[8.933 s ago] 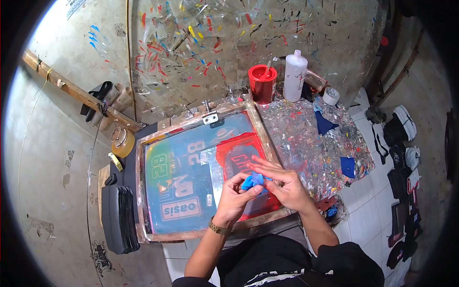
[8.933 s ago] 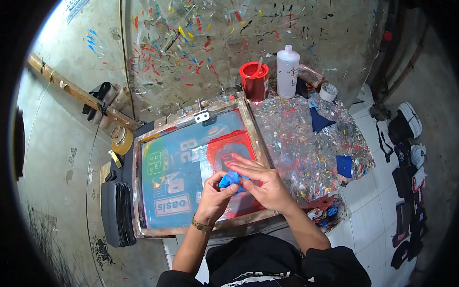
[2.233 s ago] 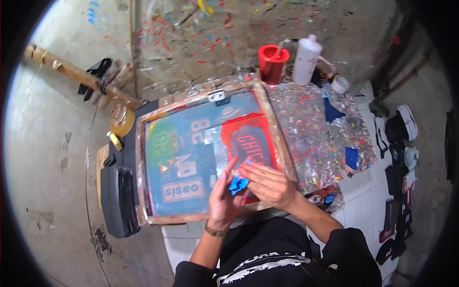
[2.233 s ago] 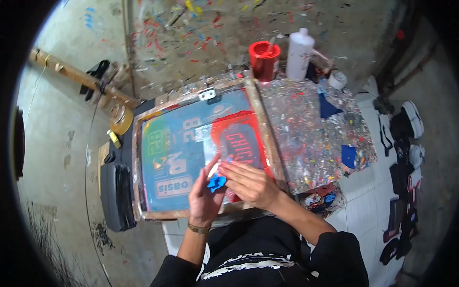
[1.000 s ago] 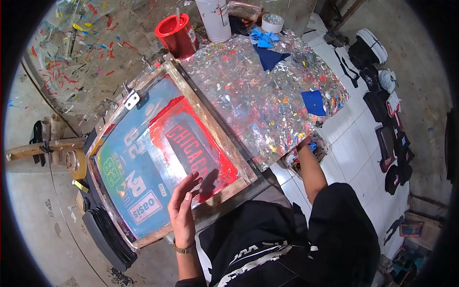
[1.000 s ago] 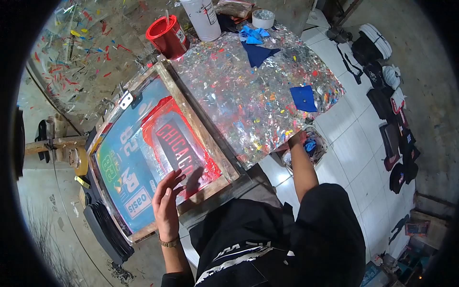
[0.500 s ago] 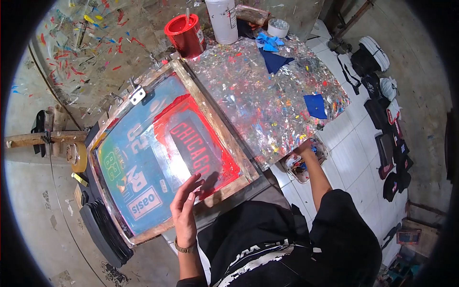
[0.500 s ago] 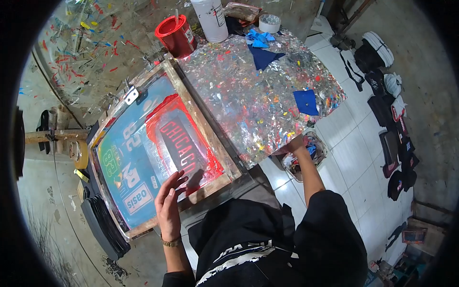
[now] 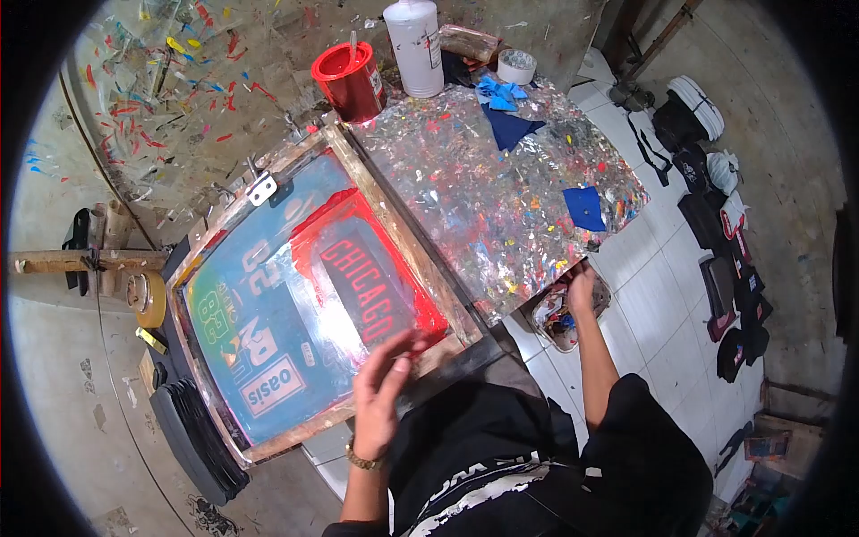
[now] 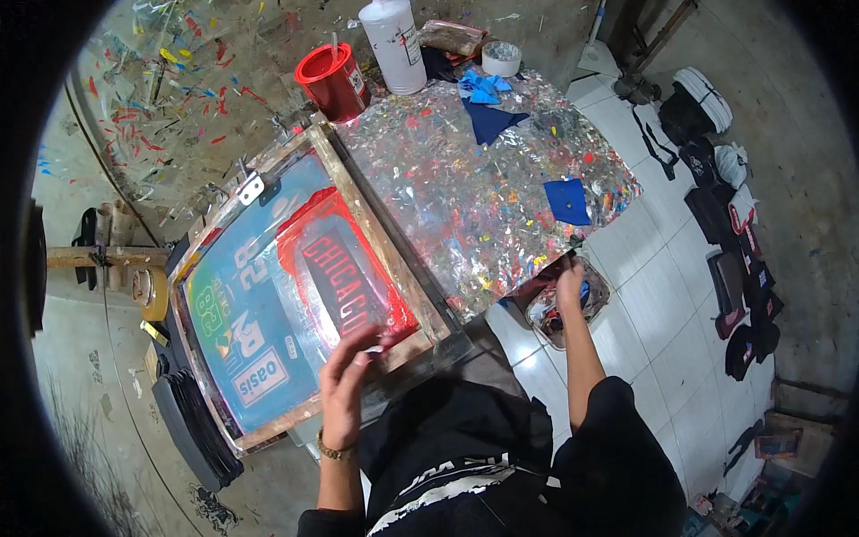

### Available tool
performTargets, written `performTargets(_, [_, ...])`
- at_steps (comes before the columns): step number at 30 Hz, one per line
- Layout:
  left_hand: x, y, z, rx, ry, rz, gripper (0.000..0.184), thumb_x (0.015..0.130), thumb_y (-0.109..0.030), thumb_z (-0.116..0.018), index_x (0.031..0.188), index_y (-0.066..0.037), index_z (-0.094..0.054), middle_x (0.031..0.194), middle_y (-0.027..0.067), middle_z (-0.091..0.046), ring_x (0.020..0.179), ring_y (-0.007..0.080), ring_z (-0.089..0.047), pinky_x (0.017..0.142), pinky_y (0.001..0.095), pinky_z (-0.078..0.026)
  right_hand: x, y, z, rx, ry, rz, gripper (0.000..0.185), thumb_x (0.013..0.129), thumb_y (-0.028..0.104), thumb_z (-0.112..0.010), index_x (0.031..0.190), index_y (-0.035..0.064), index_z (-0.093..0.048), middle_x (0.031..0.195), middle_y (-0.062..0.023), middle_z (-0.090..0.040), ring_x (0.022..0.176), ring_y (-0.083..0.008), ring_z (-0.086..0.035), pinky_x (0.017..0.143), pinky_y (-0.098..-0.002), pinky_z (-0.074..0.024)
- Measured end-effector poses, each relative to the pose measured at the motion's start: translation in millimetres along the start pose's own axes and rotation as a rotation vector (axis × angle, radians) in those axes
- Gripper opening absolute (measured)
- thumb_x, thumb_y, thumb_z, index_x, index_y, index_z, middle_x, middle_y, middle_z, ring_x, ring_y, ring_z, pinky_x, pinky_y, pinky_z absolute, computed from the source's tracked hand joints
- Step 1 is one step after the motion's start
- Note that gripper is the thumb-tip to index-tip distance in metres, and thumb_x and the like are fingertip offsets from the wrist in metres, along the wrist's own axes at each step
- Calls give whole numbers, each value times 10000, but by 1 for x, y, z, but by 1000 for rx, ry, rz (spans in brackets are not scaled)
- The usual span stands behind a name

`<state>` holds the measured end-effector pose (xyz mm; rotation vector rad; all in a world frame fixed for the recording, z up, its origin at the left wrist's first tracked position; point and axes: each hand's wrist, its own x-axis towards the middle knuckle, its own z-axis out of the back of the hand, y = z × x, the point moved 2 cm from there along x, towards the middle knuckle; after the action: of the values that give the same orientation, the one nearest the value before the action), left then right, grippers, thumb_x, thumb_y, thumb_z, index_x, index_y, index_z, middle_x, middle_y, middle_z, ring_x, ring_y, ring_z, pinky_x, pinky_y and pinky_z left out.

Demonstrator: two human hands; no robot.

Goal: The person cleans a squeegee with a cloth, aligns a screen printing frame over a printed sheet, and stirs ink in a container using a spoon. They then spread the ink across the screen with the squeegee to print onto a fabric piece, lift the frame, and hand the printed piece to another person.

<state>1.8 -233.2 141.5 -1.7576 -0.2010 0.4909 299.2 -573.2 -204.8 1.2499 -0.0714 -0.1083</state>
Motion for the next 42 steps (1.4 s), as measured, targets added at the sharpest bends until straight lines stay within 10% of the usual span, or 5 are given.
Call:
performTargets(7, [14,58,-130,76,786,243,550,1108,-427,-444,1331,50,-604,1246,152,-685,1142,196,-646,1039,373,-467,-22,79,26,985,96,-503,330,1008,443,-521,991,116,-566,803,23,-580,704,-127,-482,675,-325,-329])
performTargets(13, [113,201,-261,-569,132,898,679,996,-713,-440,1223,-117,-672,1032,95,-698,833,163,-622,797,301,-489,-26,76,27,719,-60,-473,299,986,414,-542,939,119,-537,759,-2,-577,577,-128,-418,537,-303,-323])
performTargets(17, [175,336,-289,-1049,124,860,403,1085,-458,-443,1081,-140,-691,951,66,-715,774,205,-664,509,264,-439,-47,101,33,722,249,-460,342,1002,334,-455,764,90,-486,651,4,-424,570,-120,-384,516,-281,-294])
performTargets(23, [206,393,-282,-979,-220,732,405,1057,-385,-505,1289,-84,-649,1074,66,-696,936,228,-683,807,344,-576,-74,128,42,657,291,-373,450,1035,437,-431,738,100,-407,619,30,-314,550,-111,-312,521,-281,-238])
performTargets(42, [104,136,-227,-853,523,751,521,1042,-631,-395,1231,-184,-583,1035,45,-658,1025,323,-660,891,521,-551,-76,323,63,658,492,-139,337,1019,254,-480,1092,-36,-636,810,-56,-571,607,-121,-498,532,-247,-403])
